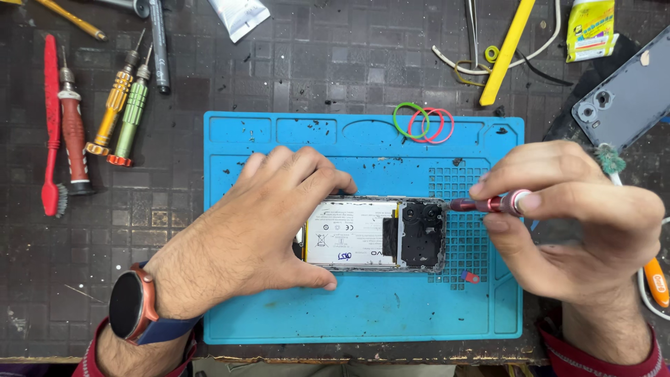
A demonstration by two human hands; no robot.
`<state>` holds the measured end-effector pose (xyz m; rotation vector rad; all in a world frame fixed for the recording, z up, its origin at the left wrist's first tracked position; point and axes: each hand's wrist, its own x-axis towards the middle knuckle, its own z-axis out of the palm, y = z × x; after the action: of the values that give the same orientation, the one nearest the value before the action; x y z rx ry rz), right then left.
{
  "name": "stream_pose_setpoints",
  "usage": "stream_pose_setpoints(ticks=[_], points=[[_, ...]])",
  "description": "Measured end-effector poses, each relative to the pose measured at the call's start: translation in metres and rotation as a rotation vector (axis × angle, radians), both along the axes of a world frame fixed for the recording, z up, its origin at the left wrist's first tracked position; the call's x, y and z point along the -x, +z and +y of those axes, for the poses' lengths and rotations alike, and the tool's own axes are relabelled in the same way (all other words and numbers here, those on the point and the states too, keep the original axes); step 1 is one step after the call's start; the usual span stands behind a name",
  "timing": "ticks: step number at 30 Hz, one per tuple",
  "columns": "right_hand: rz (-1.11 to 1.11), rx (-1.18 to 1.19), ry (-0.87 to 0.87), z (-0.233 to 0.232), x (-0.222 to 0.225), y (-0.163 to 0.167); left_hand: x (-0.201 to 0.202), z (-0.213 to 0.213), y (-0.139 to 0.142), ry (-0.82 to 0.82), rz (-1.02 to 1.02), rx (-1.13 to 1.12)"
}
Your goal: The person repairs a disassembled smartphone on a blue silicone mat, using tweezers to pick small components and pry near the battery, then removes the mid-frame and presses the display assembly by hand. They later use a screwdriver to work on the phone's internal board.
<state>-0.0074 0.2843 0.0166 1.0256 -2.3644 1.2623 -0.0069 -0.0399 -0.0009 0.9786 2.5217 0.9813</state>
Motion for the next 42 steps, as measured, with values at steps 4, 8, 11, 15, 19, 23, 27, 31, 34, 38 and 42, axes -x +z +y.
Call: stream_pose_setpoints(ticks=[4,8,11,15,19,23,27,31,34,38,42], points=[[0.001,0.014,-0.013,0.002,0.0,-0.003,0.002,0.002,0.006,0.0,0.013,0.008],[0.045,0.012,-0.001,0.003,0.001,-0.006,0.003,0.005,0.012,0.014,-0.064,0.071],[0.018,-0.032,-0.034,0.003,-0.001,-0.004,0.003,0.005,0.015,0.013,-0.04,0.063],[0.037,0.01,-0.003,-0.001,0.002,-0.003,0.002,0.003,0.011,0.012,-0.034,0.06],[0.036,-0.007,0.009,-0.001,0.001,0.0,0.001,0.001,0.007,-0.002,0.013,0.02],[-0.009,-0.05,-0.073,0.004,-0.003,0.001,0.001,0.002,0.007,0.003,0.011,0.032],[0.001,-0.044,-0.121,0.009,0.001,-0.003,0.002,0.004,0.013,0.014,-0.032,0.059],[0.026,-0.014,-0.054,0.01,0.001,-0.001,0.003,0.004,0.017,0.016,-0.022,0.048],[-0.015,-0.035,-0.077,0.007,-0.002,0.003,0.003,0.004,0.017,0.016,-0.016,0.05],[0.02,-0.047,-0.063,0.001,0.001,0.008,0.002,0.003,0.02,0.016,-0.013,0.039],[0.013,-0.053,-0.079,-0.001,-0.003,0.012,0.004,0.006,0.02,0.001,0.006,0.044]])
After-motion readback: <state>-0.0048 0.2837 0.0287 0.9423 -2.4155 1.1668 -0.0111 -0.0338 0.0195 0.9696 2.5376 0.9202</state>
